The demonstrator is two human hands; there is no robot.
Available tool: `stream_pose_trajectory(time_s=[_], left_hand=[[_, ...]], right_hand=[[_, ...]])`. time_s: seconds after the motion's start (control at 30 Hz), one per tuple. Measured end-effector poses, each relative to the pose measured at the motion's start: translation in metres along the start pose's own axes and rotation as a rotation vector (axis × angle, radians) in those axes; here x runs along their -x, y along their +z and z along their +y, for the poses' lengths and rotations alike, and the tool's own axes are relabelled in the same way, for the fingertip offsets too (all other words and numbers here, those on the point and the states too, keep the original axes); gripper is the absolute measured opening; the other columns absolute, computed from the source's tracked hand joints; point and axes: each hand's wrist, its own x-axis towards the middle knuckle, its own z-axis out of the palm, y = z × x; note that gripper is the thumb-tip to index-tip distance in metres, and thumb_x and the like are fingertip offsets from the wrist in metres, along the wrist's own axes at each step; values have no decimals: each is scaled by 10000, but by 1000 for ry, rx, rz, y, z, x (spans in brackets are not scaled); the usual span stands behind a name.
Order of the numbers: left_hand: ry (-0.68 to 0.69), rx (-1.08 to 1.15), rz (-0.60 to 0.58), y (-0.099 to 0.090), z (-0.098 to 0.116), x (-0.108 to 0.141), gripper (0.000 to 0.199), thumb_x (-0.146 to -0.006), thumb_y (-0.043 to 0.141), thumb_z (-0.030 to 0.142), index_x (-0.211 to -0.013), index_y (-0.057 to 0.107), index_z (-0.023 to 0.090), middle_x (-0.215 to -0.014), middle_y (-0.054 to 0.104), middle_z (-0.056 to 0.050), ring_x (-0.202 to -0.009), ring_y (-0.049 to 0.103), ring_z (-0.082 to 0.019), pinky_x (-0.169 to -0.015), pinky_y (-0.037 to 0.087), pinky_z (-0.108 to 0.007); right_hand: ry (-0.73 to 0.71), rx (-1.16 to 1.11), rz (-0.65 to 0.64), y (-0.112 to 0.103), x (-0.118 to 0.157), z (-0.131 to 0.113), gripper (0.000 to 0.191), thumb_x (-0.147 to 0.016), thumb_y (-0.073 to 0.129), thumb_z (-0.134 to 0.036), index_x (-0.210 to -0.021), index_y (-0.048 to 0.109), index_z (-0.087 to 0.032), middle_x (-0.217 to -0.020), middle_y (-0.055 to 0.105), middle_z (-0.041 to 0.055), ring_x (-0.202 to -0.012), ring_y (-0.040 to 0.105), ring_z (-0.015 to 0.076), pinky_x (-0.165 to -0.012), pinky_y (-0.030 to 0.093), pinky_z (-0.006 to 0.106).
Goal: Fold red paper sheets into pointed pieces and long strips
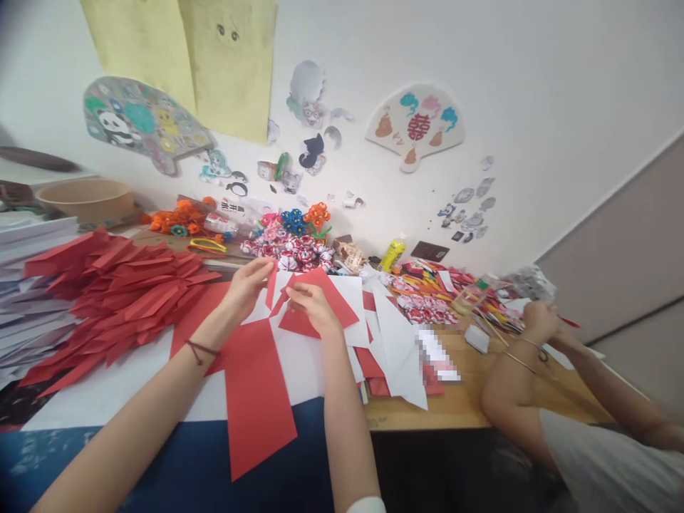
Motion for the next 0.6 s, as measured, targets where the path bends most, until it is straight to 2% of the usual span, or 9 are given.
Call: stream_pose_trajectory(time_s=[0.2, 0.3, 0.37, 0.43, 0.5, 0.6], left_hand=[[60, -152, 116, -7, 4, -4, 364, -708, 720, 421, -966, 660, 172, -882, 658, -32, -672, 561, -108, -582, 400, -215], [219, -362, 190, -8, 17, -1, 300, -767, 653, 400, -950, 641, 164, -913, 667, -50, -733, 579, -135, -648, 427, -244], [387, -642, 248, -11, 35, 4, 244, -829, 577, 366, -966, 630, 171, -950, 671, -58, -771, 578, -154, -721, 431, -289], [509, -1058, 313, -17, 59, 11, 208, -869, 524, 328, -973, 627, 179, -926, 674, -60, -796, 556, -180, -805, 397, -357], [625, -1486, 384, -26, 82, 17, 214, -906, 458, 296, -950, 629, 175, -886, 665, -83, -911, 520, -244, -893, 315, -451], [672, -1948, 302, -45, 104, 24, 292, -913, 320, 140, -854, 606, 145, -777, 610, -110, -935, 479, -278, -873, 283, -453]], right_hand=[[23, 51, -11, -2, 1, 0, 306, -753, 707, -443, -843, 662, -154, -677, 609, 9, -620, 548, 111, -608, 397, 246], [41, 71, -20, -2, 0, 2, 315, -747, 711, -443, -854, 666, -150, -677, 614, 11, -615, 538, 107, -601, 393, 241], [46, 73, -21, -3, -1, 2, 313, -746, 713, -439, -856, 667, -150, -677, 615, 12, -605, 530, 103, -589, 388, 235], [43, 76, -16, -3, -2, 2, 311, -747, 708, -442, -846, 666, -151, -679, 615, 13, -605, 528, 101, -589, 388, 232], [40, 80, -13, -2, -2, 2, 313, -747, 705, -449, -836, 667, -152, -679, 614, 12, -603, 522, 99, -592, 391, 231], [39, 79, -12, -2, -2, 2, 325, -739, 716, -451, -845, 669, -148, -666, 608, 9, -599, 516, 101, -591, 392, 234]])
